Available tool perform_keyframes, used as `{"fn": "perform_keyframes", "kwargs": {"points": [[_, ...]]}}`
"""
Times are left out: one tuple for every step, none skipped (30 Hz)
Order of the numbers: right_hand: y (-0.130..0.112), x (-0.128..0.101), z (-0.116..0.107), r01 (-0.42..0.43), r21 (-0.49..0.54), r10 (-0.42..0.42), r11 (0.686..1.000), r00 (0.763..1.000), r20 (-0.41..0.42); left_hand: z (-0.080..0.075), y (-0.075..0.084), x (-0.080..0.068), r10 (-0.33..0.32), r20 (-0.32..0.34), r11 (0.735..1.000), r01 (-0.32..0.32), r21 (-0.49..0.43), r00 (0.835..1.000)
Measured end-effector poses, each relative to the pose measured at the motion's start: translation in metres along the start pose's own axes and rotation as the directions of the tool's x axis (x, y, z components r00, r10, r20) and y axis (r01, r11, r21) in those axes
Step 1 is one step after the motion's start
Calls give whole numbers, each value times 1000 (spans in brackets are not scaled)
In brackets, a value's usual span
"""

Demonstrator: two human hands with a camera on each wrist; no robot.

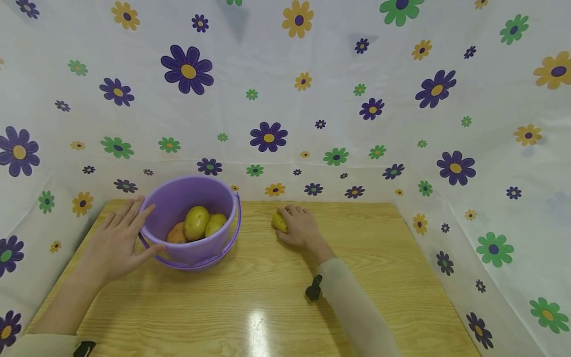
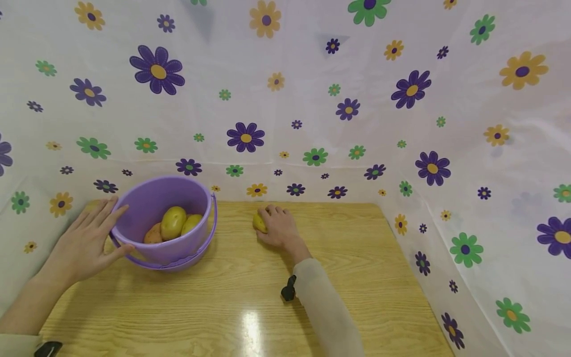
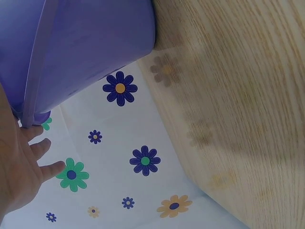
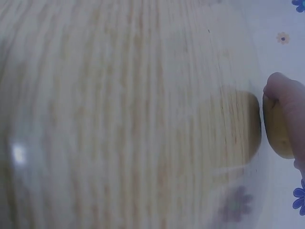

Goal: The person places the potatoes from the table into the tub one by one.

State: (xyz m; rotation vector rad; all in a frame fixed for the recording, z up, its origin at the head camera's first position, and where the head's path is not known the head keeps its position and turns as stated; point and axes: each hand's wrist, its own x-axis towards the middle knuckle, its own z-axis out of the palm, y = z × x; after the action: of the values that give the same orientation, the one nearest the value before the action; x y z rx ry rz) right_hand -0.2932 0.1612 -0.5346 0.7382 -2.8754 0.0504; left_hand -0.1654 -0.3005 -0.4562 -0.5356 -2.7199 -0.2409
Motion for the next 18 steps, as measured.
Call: {"fn": "perform_keyframes", "kwargs": {"points": [[0, 0, 0, 0, 0, 0, 1000, 1000, 0, 0, 0, 0, -1, 0, 1000, 1, -2, 1000], [-1, 0, -1, 1, 1, -1, 1000, 1000, -1, 0, 0, 0, -1, -1, 1000, 1, -2, 1000], [-1, 0, -1, 3, 5, -3, 1000, 1000, -4, 0, 0, 0, 1, -1, 1000, -1, -3, 1000], [-2, -1, -2, 4, 11, -4, 1000, 1000, -6, 1, 0, 0, 0, -3, 1000, 0, -4, 1000], [-2, -1, -3, 5, 18, -5, 1000, 1000, -8, 1, -1, 0, 0, -2, 1000, 0, -4, 1000], [-3, -1, -4, 5, 29, -5, 1000, 1000, -11, 1, -1, 0, -1, -1, 1000, 1, -4, 1000], [-4, -1, -4, 6, 33, -6, 999, 1000, -13, 1, -1, 0, -1, 0, 1000, 1, -5, 1000], [-4, -1, -5, 9, 36, -8, 999, 1000, -16, 1, -1, 0, 0, 2, 1000, 0, -4, 1000], [-5, -1, -6, 11, 38, -10, 999, 1000, -19, 1, -1, -1, -1, 4, 1000, 1, -5, 1000], [-5, -1, -6, 12, 37, -12, 999, 1000, -23, 1, -1, -1, -2, 5, 1000, 2, -6, 1000], [-6, -1, -7, 14, 33, -13, 999, 1000, -26, 1, -1, 0, 0, 7, 1000, 0, -6, 1000], [-6, -1, -7, 17, 29, -16, 999, 999, -30, 1, -1, 0, -1, 9, 1000, 1, -8, 1000], [-7, -1, -8, 21, 19, -20, 1000, 999, -34, 0, -1, -1, -1, 10, 1000, 1, -9, 1000], [-8, -1, -9, 25, 17, -24, 1000, 999, -40, 0, -1, 0, -1, 10, 1000, 1, -10, 1000], [-8, -1, -10, 29, 15, -28, 999, 999, -45, 0, -1, 0, -2, 10, 1000, 2, -11, 1000], [-9, -1, -11, 32, 15, -31, 999, 998, -49, 0, 0, 0, -2, 10, 1000, 2, -11, 1000], [-10, -1, -12, 36, 16, -35, 999, 998, -54, 0, 0, 0, -3, 9, 1000, 3, -12, 1000], [-11, -1, -13, 39, 18, -38, 999, 997, -59, 0, 0, 0, -4, 8, 1000, 5, -12, 1000]]}}
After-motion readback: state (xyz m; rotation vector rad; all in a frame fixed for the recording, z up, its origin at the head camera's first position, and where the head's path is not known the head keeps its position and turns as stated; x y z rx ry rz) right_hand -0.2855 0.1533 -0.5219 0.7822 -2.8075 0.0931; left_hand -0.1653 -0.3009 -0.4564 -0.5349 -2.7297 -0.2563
